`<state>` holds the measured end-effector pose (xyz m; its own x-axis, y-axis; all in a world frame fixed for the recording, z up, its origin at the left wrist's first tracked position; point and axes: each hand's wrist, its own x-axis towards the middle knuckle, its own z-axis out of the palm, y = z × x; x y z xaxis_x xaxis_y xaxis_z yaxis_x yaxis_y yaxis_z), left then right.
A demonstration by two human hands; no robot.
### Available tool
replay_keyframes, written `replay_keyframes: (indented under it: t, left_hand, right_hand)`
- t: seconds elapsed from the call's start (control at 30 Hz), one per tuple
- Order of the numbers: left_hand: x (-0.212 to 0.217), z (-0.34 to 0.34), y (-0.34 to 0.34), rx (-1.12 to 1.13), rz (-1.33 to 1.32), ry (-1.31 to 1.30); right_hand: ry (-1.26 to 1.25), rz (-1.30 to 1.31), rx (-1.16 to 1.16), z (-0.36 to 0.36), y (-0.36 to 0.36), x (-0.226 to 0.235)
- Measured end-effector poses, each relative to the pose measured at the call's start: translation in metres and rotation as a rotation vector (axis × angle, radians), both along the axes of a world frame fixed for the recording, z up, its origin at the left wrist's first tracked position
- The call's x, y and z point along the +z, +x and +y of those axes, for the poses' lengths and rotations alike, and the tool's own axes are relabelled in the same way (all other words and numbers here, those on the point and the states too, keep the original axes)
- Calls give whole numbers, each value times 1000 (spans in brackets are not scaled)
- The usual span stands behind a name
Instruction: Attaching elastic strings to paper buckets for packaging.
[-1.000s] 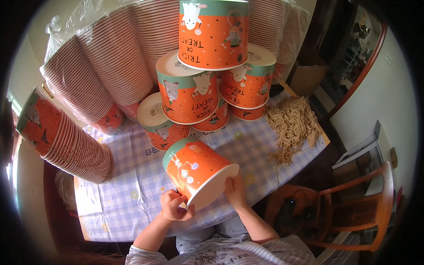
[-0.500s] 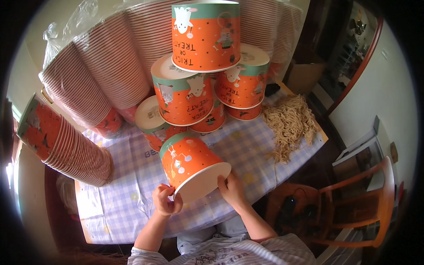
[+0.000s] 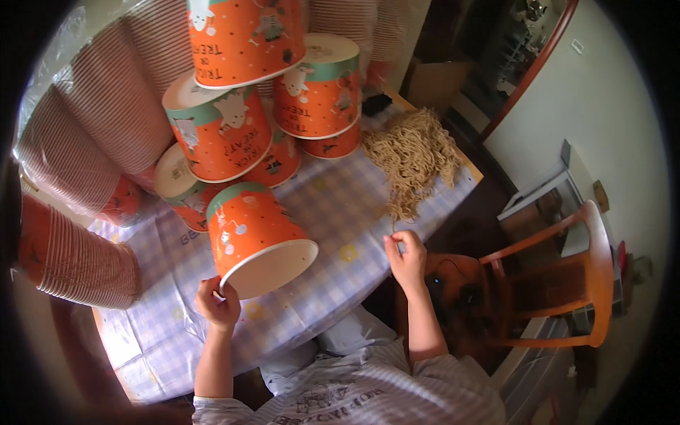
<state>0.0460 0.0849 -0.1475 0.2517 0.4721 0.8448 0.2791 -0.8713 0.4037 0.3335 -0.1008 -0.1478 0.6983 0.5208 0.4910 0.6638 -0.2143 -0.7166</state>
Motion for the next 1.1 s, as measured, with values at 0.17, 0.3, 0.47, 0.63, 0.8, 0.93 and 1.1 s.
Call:
replay_keyframes:
  t: [0.17,0.3,0.47,0.63,0.8,0.93,1.1]
  left_hand:
    - [0,1,6,-93,-85,-63]
    - [-3,-1,3,-67,-72,-55]
    - [-3,-6,7,-96,-82,-69]
    - [-3,-3,9,-107,-115,-73]
    - [3,0,7,-104,-86,-50]
    - [8,2,7,-66,-51,-38]
    - [6,9,4,-38,-6,-153]
  right_hand:
    - [-184,176,-134,-38,33,-25]
    - [-756,820,109,-59,38,-8]
    - [-768,979,222,-61,34,-49]
    - [-689,991,416,-62,33,-86]
    - [-765,897,937,-50,13,3]
    - [-183,1010,973,-26,-13,15]
    - [37,992,753,44,-51,4]
